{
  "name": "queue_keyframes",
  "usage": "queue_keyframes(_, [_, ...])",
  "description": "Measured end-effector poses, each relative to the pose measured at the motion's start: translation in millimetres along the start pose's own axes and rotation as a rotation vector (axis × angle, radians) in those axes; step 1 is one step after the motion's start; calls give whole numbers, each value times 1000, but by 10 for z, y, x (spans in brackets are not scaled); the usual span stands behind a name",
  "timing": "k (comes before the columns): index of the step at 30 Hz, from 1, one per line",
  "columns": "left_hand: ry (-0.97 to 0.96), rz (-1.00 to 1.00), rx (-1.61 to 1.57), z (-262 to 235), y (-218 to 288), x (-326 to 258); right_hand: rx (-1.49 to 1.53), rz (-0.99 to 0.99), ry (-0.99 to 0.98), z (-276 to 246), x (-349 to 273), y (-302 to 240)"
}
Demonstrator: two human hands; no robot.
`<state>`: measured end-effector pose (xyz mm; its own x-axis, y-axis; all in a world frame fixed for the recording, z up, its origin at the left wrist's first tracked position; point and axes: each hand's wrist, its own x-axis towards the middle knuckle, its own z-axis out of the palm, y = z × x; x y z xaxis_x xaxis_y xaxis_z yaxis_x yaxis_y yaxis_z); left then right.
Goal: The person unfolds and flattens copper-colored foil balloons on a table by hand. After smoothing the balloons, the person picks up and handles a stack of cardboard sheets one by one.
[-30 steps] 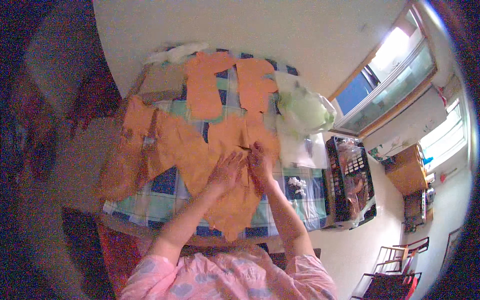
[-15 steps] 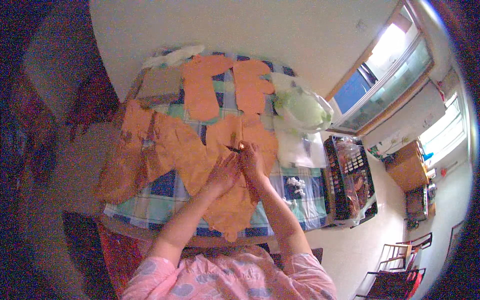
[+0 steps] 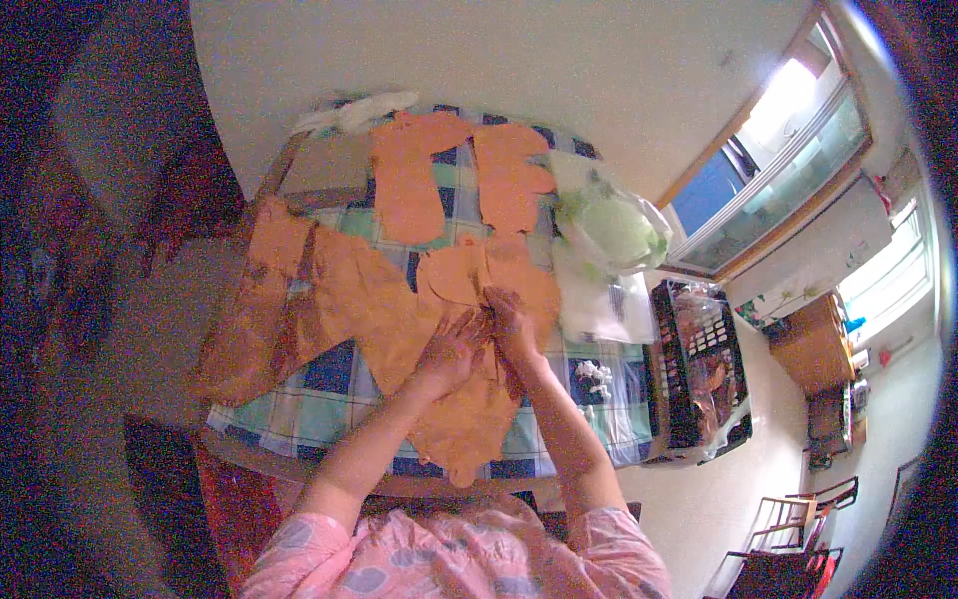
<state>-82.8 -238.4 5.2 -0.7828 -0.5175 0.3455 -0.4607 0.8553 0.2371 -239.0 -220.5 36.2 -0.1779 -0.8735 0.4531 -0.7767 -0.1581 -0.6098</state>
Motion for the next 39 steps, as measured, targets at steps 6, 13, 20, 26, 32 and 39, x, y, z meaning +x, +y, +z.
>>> queue_keyframes(6, [71, 13, -23, -17, 29, 10, -291, 61, 182, -70, 132, 91])
queue_keyframes(13, [61, -15, -37, 27, 12, -10, -146, 46, 111, -18, 99, 75])
queue_keyframes(20, [87, -3, -69, -42, 15, 0, -249, -61, 130, 3, 87, 54])
queue_keyframes(26, [11, -13, -17, -23, -2, -4, -60, 53, -11, -44, 13, -104])
queue_keyframes(32, [49, -22, -76, -16, 1, -12, 124, 340, -61, -56, 128, -299])
queue_keyframes(39, [-30, -15, -54, -32, 29, 18, -46, 114, -17, 64, 135, 14])
